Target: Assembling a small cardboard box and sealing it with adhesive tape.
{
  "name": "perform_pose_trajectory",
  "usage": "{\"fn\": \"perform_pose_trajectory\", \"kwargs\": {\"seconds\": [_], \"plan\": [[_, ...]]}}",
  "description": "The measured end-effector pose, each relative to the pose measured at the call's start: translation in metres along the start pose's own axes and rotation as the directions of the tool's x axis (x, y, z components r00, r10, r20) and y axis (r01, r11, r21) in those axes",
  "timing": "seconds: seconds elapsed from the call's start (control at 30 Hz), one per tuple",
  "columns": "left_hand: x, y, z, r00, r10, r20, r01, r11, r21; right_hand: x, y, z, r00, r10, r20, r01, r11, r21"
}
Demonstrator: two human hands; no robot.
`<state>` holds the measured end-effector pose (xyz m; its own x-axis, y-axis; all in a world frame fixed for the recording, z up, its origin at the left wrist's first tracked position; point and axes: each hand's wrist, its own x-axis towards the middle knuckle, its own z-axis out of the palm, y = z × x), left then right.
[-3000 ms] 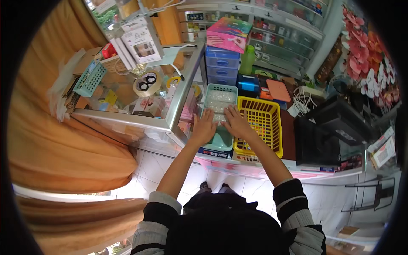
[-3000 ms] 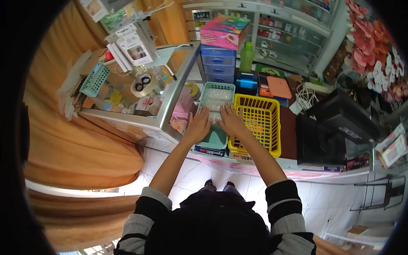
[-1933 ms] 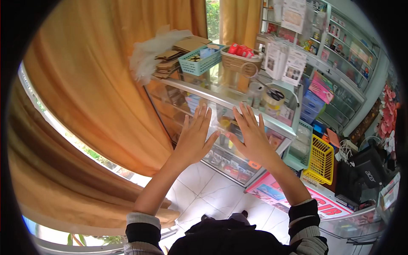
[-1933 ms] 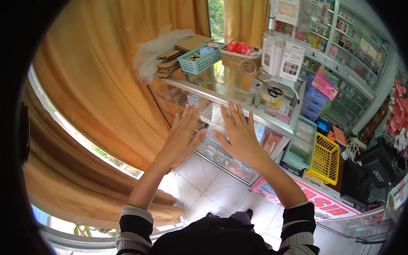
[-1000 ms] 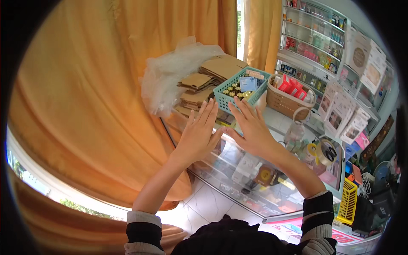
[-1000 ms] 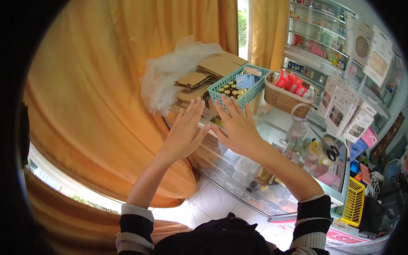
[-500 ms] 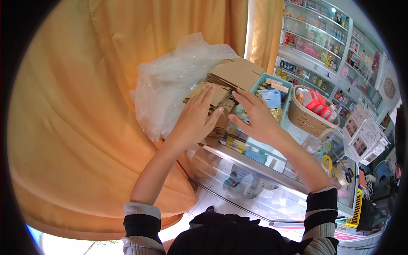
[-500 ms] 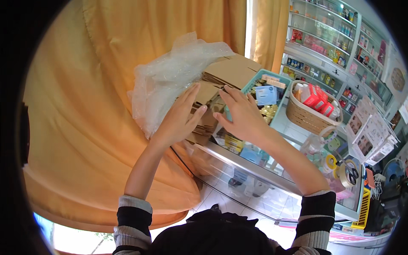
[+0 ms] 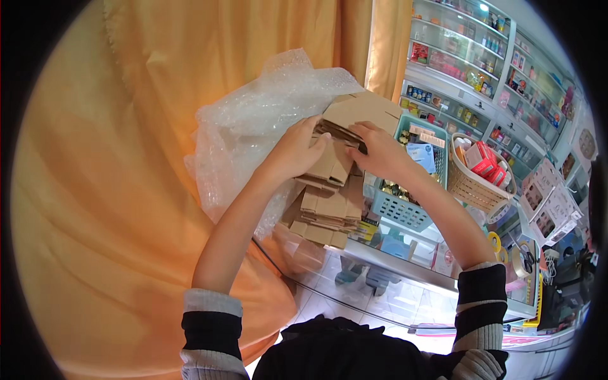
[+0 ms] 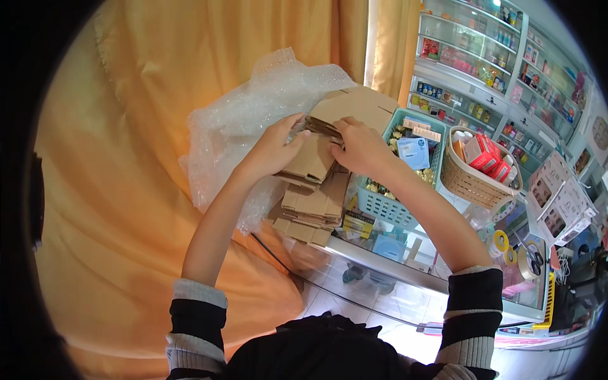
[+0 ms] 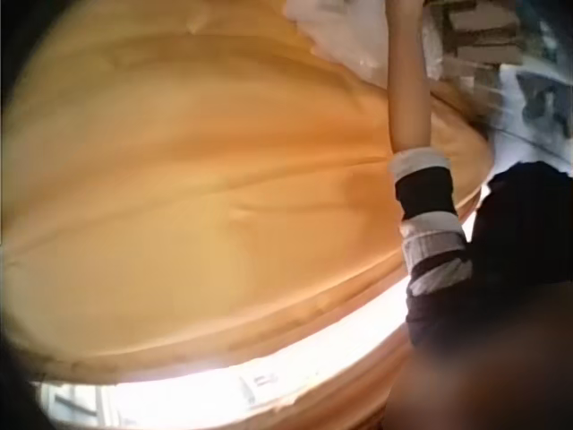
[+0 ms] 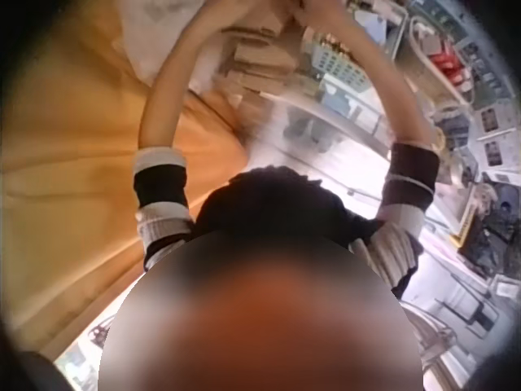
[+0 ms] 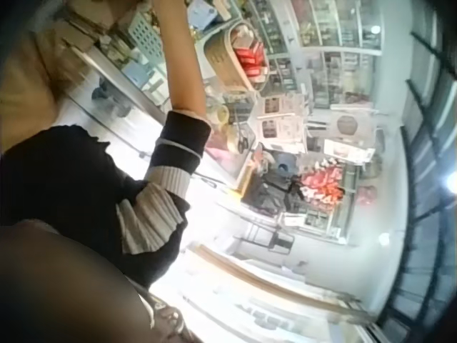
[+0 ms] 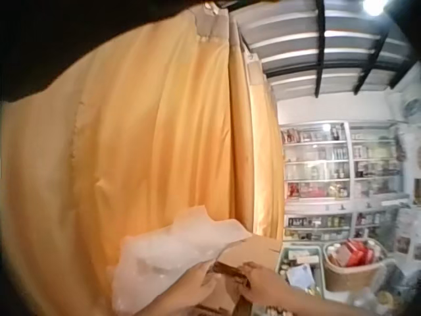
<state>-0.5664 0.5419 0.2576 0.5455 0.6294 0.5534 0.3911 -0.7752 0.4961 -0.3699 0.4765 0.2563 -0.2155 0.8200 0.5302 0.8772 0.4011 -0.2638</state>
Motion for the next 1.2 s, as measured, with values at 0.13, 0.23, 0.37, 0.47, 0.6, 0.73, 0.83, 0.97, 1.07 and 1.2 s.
{"fn": "perform_pose_trajectory", "kwargs": {"seconds": [0.13,0.23,0.37,0.47,0.6,0.73,0.83,0.97,1.07,1.2], "plan": [[0.038,-0.012,0.008,0.996,-0.027,0.08,0.018,0.995,0.101,0.023,0.021,-0.002,0.986,0.162,0.047,-0.157,0.983,-0.094],[0.057,-0.021,0.015,0.991,-0.085,0.104,0.075,0.993,0.094,0.033,0.036,-0.003,0.981,0.187,0.06,-0.172,0.965,-0.198],[0.064,-0.015,0.013,0.98,-0.17,0.1,0.171,0.985,-0.002,0.043,0.052,-0.006,0.954,0.257,0.157,-0.22,0.95,-0.221],[0.067,-0.014,0.011,0.969,-0.203,0.14,0.204,0.979,0.012,0.043,0.054,-0.011,0.965,0.21,0.156,-0.179,0.965,-0.193],[0.076,-0.022,0.013,0.991,-0.128,0.048,0.133,0.985,-0.114,0.044,0.057,-0.013,0.979,0.099,0.178,-0.047,0.96,-0.275],[0.083,-0.014,0.013,0.939,-0.253,0.235,0.339,0.806,-0.486,0.044,0.041,-0.023,0.981,0.107,0.16,-0.062,0.962,-0.266],[0.084,-0.001,0.015,0.928,-0.239,0.287,0.366,0.733,-0.573,0.043,0.044,-0.014,1.0,0.025,0.003,-0.023,0.958,-0.287],[0.082,0.004,0.013,0.936,-0.212,0.281,0.35,0.638,-0.686,0.047,0.04,-0.006,0.991,0.126,-0.04,-0.131,0.977,-0.169],[0.079,0.005,0.011,0.946,-0.198,0.256,0.323,0.612,-0.722,0.048,0.031,-0.012,0.99,0.113,-0.083,-0.118,0.991,-0.062],[0.076,0.014,0.009,0.966,-0.189,0.178,0.26,0.694,-0.671,0.049,0.023,-0.022,0.994,0.005,-0.108,-0.006,1.0,-0.006]]}}
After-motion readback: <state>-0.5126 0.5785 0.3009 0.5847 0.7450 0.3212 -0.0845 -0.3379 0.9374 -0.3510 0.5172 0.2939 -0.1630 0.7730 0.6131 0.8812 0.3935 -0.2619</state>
